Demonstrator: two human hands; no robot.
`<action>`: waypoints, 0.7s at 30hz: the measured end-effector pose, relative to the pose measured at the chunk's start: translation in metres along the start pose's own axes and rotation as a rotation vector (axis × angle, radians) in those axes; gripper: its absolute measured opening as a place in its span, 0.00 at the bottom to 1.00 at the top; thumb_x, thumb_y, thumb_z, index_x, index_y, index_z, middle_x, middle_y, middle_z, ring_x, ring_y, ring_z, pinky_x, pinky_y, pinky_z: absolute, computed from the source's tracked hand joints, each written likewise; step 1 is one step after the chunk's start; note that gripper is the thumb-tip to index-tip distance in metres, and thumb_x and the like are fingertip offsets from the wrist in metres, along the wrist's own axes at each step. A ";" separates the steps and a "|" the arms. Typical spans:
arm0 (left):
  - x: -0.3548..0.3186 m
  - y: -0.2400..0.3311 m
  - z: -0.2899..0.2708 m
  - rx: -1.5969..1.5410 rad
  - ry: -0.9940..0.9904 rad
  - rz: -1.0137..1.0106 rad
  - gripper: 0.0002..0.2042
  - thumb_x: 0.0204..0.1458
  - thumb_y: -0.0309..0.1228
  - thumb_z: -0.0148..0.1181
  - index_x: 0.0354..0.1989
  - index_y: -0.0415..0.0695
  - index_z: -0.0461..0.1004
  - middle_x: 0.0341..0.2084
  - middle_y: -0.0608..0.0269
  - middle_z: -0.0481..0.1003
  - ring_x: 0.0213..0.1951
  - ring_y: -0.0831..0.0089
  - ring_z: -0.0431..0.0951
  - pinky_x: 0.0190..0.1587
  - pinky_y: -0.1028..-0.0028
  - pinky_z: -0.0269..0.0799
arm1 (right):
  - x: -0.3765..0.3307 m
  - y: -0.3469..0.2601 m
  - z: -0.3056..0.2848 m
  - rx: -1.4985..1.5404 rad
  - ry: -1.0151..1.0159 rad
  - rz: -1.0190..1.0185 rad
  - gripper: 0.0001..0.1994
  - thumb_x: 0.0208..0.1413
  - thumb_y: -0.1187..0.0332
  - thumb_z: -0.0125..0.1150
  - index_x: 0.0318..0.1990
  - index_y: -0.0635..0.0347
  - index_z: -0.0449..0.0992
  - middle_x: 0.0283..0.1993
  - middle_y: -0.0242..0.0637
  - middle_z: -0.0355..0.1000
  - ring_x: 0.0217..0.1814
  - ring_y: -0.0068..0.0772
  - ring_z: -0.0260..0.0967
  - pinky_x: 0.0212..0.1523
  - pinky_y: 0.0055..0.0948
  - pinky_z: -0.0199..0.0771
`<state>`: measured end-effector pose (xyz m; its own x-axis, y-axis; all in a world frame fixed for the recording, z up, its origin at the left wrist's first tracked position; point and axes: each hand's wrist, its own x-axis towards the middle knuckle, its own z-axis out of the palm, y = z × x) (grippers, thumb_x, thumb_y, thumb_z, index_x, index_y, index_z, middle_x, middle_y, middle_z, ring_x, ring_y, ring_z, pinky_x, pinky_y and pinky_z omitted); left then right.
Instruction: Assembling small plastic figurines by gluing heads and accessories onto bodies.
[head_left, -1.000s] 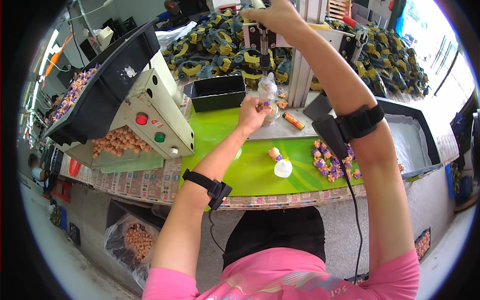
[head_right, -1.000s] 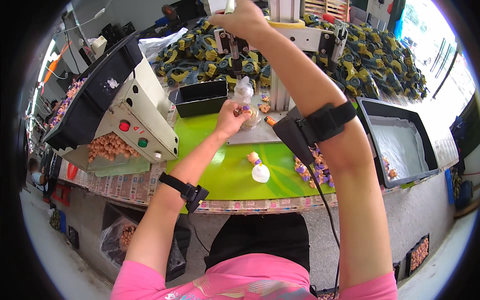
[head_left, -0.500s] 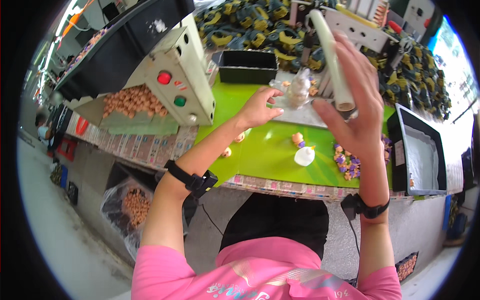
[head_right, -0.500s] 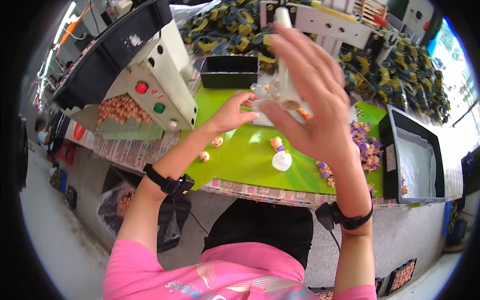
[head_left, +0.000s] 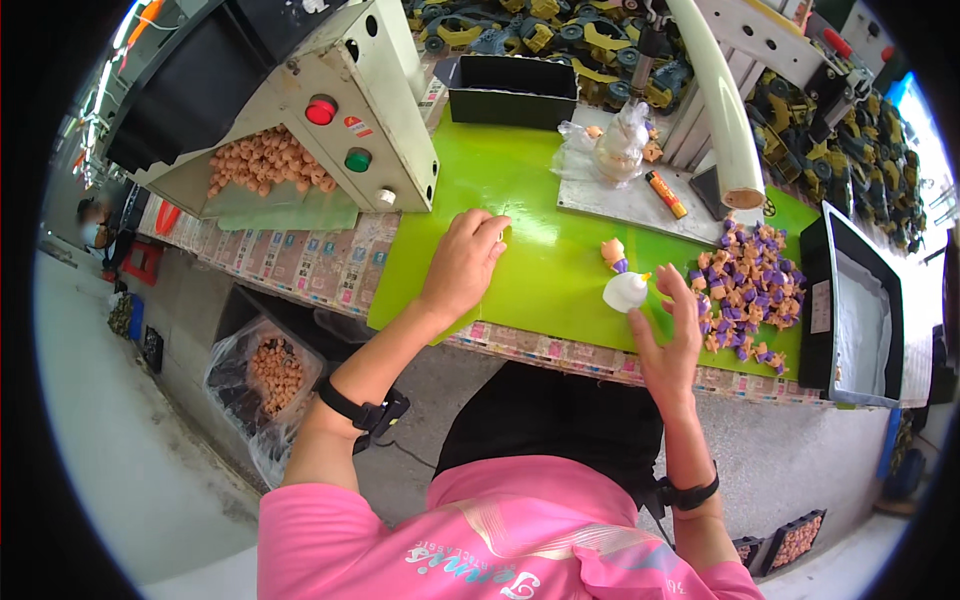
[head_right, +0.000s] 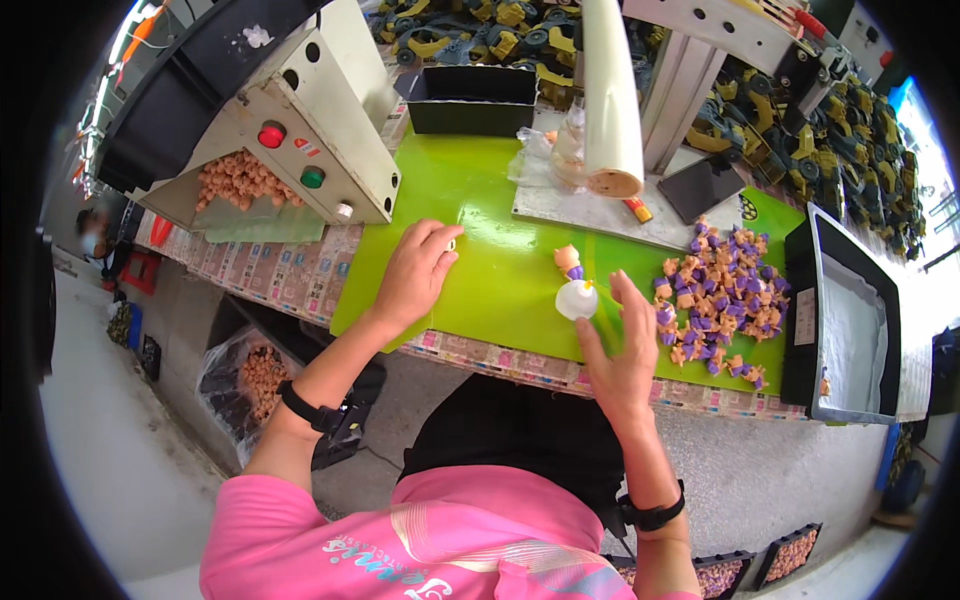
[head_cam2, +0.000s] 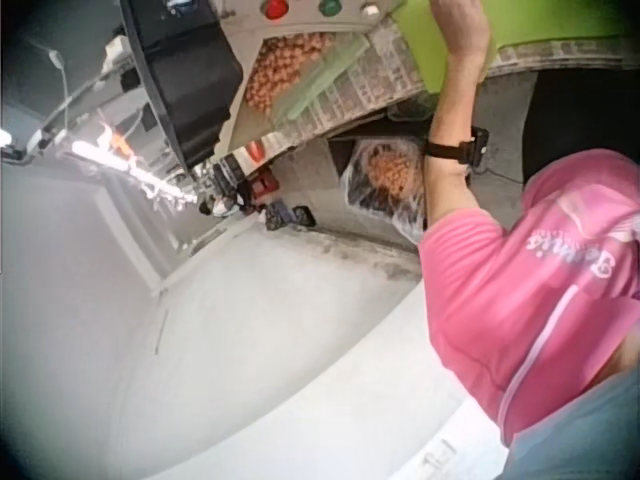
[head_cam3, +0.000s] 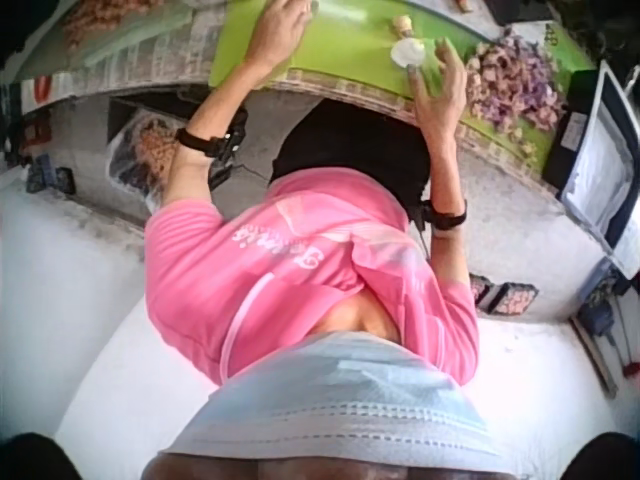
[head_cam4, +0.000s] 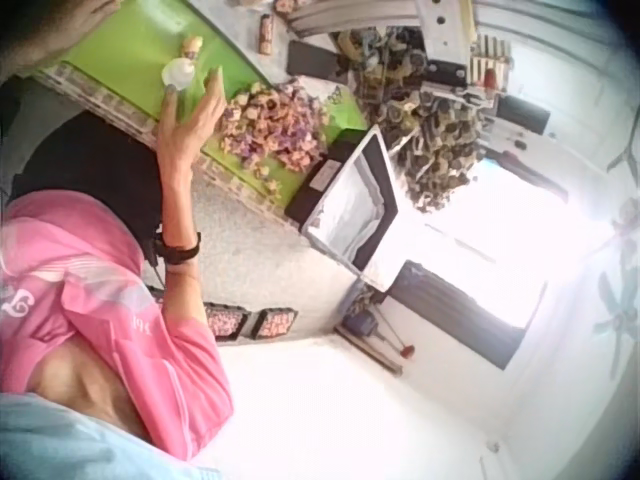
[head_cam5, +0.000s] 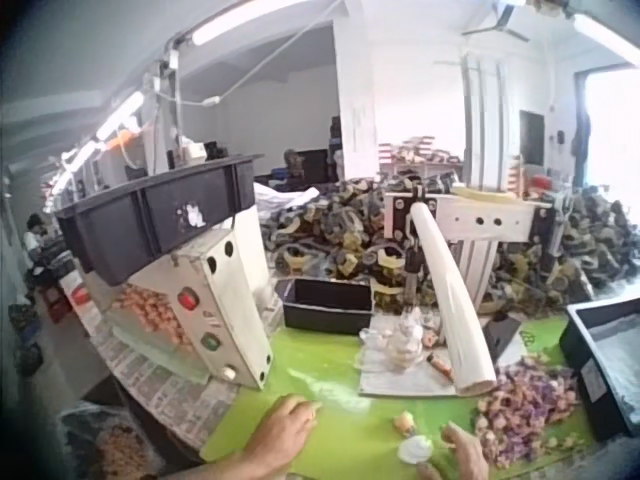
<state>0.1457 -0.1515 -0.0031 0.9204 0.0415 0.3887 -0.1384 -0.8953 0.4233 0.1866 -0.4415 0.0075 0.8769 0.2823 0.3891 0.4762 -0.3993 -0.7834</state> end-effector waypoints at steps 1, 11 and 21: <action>0.001 0.000 0.005 -0.005 -0.002 0.004 0.22 0.51 0.28 0.61 0.55 0.39 0.68 0.46 0.51 0.70 0.47 0.53 0.70 0.49 0.61 0.67 | 0.002 0.003 0.005 -0.007 0.006 -0.008 0.29 0.47 0.73 0.68 0.60 0.62 0.66 0.55 0.45 0.70 0.55 0.42 0.68 0.55 0.38 0.68; -0.006 0.069 0.003 -2.120 -0.080 -0.772 0.17 0.62 0.32 0.52 0.55 0.36 0.66 0.42 0.57 0.72 0.40 0.75 0.73 0.40 0.78 0.73 | 0.001 0.004 0.004 0.121 0.071 -0.025 0.20 0.50 0.68 0.67 0.51 0.63 0.72 0.42 0.42 0.71 0.44 0.40 0.70 0.46 0.32 0.69; -0.026 0.095 0.033 -2.062 -0.181 -0.895 0.16 0.61 0.32 0.53 0.55 0.41 0.68 0.43 0.62 0.73 0.44 0.76 0.76 0.41 0.78 0.76 | -0.013 -0.022 -0.023 0.276 0.086 0.119 0.23 0.39 0.68 0.78 0.43 0.63 0.73 0.38 0.34 0.71 0.39 0.27 0.69 0.39 0.25 0.71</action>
<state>0.1211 -0.2526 0.0000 0.9394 -0.0914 -0.3304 0.2392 0.8653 0.4406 0.1660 -0.4567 0.0311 0.9334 0.1680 0.3170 0.3442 -0.1699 -0.9234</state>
